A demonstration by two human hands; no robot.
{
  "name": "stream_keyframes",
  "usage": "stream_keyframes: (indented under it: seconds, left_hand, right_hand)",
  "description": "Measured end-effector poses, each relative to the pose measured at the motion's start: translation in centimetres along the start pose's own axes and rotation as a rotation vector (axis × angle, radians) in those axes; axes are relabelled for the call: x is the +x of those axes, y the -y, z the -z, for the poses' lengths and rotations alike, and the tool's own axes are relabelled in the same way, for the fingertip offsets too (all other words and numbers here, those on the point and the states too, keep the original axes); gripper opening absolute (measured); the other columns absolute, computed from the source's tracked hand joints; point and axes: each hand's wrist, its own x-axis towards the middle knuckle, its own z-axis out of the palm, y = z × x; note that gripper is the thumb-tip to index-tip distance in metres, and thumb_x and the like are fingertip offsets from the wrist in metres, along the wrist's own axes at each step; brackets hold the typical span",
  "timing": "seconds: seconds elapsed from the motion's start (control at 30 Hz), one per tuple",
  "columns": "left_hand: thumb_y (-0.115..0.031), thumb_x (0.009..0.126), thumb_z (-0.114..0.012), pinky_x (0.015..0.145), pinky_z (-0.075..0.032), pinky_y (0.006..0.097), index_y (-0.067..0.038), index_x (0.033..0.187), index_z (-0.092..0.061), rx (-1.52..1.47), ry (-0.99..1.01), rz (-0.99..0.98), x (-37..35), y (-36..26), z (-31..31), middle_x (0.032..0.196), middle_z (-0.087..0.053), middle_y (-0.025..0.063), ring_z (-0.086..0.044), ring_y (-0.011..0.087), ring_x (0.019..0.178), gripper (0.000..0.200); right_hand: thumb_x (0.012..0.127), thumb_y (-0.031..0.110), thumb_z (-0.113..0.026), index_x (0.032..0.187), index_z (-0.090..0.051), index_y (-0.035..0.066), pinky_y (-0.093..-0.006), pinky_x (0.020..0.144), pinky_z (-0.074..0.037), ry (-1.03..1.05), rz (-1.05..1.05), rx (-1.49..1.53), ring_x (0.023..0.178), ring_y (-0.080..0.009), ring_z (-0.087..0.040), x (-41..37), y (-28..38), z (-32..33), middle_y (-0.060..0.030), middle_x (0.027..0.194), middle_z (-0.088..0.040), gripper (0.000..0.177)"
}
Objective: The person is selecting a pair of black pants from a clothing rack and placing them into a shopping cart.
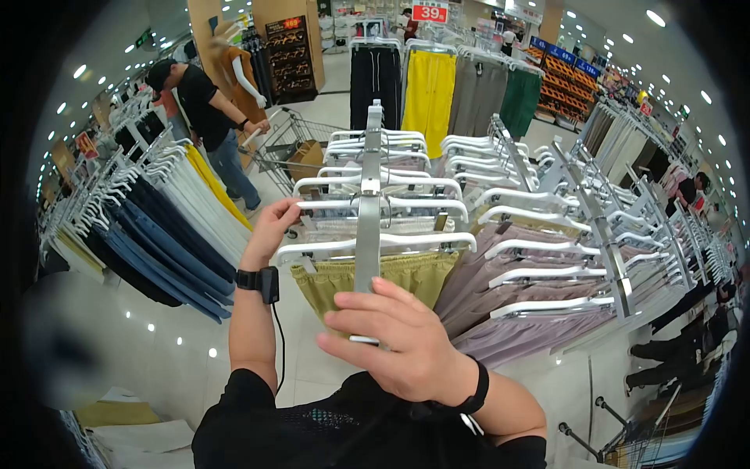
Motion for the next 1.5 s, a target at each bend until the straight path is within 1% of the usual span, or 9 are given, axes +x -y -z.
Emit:
stream_keyframes:
  seconds: [0.3,0.47,0.53,0.63,1.0,1.2,1.27,1.37,1.5]
  left_hand:
    - [-0.02,0.105,-0.063,0.085,-0.05,0.0276,0.001,0.116,-0.072,0.037,0.066,-0.066,-0.8,-1.0,-1.3,0.101,-0.072,0.0009,-0.061,0.0095,0.09,0.025]
    - [-0.015,0.104,-0.064,0.085,-0.051,0.026,0.002,0.115,-0.072,-0.009,-0.008,-0.072,-1.8,0.1,-1.2,0.102,-0.072,0.0013,-0.063,0.0088,0.091,0.022]
    - [-0.014,0.104,-0.063,0.085,-0.051,0.0257,0.002,0.115,-0.072,-0.011,-0.016,-0.062,-2.6,-0.4,-0.9,0.103,-0.072,0.0015,-0.064,0.0088,0.091,0.021]
    - [-0.016,0.104,-0.064,0.085,-0.051,0.0253,0.002,0.116,-0.071,-0.005,0.006,-0.055,-2.6,-0.5,-0.6,0.104,-0.073,0.0018,-0.065,0.0089,0.092,0.022]
    - [-0.022,0.105,-0.065,0.085,-0.05,0.0248,0.001,0.121,-0.07,0.007,-0.012,-0.082,-1.8,0.8,-0.6,0.105,-0.071,0.0003,-0.061,0.0077,0.091,0.028]
    - [-0.025,0.108,-0.059,0.087,-0.053,0.0287,-0.001,0.123,-0.069,-0.051,-0.282,-0.068,-2.9,3.7,-1.1,0.109,-0.072,0.0059,-0.067,0.0133,0.094,0.03]
    - [-0.031,0.11,-0.054,0.081,-0.054,0.0289,-0.001,0.121,-0.068,-0.206,-0.501,-0.042,-4.8,6.3,-0.2,0.105,-0.072,0.0068,-0.068,0.015,0.093,0.035]
    - [-0.034,0.11,-0.053,0.071,-0.053,0.0274,-0.003,0.105,-0.069,-0.238,-0.677,0.145,-9.1,11.1,0.0,0.091,-0.071,0.0053,-0.068,0.0139,0.084,0.035]
    - [-0.029,0.105,-0.058,0.063,-0.05,0.0262,-0.005,0.093,-0.066,0.069,-0.63,0.336,-16.6,18.7,-2.0,0.081,-0.069,0.0043,-0.066,0.0124,0.072,0.029]
  right_hand:
    - [0.081,0.0,-0.065,0.122,-0.075,0.014,-0.0469,0.118,-0.037,-0.055,-0.026,0.086,0.126,-0.0274,-0.063,-0.5,0.1,-0.5,-0.005,0.124,-0.069,0.044]
    - [0.082,0.0,-0.067,0.124,-0.073,0.014,-0.0474,0.118,-0.037,-0.047,-0.014,0.086,0.129,-0.0278,-0.061,-0.9,0.1,-0.2,-0.0053,0.128,-0.067,0.044]
    - [0.08,-0.001,-0.07,0.115,-0.078,0.018,-0.0469,0.117,-0.037,-0.062,-0.016,0.08,0.126,-0.0262,-0.063,-0.6,-0.1,-0.7,-0.0037,0.127,-0.07,0.04]
    - [0.081,-0.001,-0.07,0.124,-0.073,0.014,-0.0485,0.117,-0.038,-0.071,0.0,0.111,0.129,-0.0274,-0.06,-0.7,0.0,-0.8,-0.0056,0.129,-0.065,0.046]
    - [0.083,0.0,-0.069,0.123,-0.073,0.014,-0.0504,0.117,-0.038,-0.059,0.013,0.139,0.131,-0.0272,-0.058,-0.9,-0.5,-0.6,-0.0046,0.13,-0.064,0.043]
    - [0.082,0.0,-0.07,0.122,-0.073,0.014,-0.051,0.118,-0.037,-0.062,0.009,0.139,0.131,-0.0271,-0.058,-1.1,-0.4,-0.8,-0.0045,0.13,-0.064,0.042]
    - [0.082,0.0,-0.07,0.122,-0.073,0.014,-0.051,0.118,-0.037,-0.072,0.011,0.123,0.131,-0.0269,-0.058,-1.3,-0.5,-1.0,-0.0045,0.13,-0.064,0.042]
    - [0.081,-0.001,-0.071,0.121,-0.073,0.015,-0.051,0.118,-0.036,-0.111,0.007,0.134,0.131,-0.0271,-0.059,-1.5,-0.4,-1.4,-0.0047,0.13,-0.064,0.043]
    - [0.083,-0.001,-0.07,0.117,-0.075,0.015,-0.0497,0.119,-0.035,-0.13,0.002,0.154,0.128,-0.0268,-0.061,-1.2,-0.4,-1.6,-0.0049,0.129,-0.067,0.038]
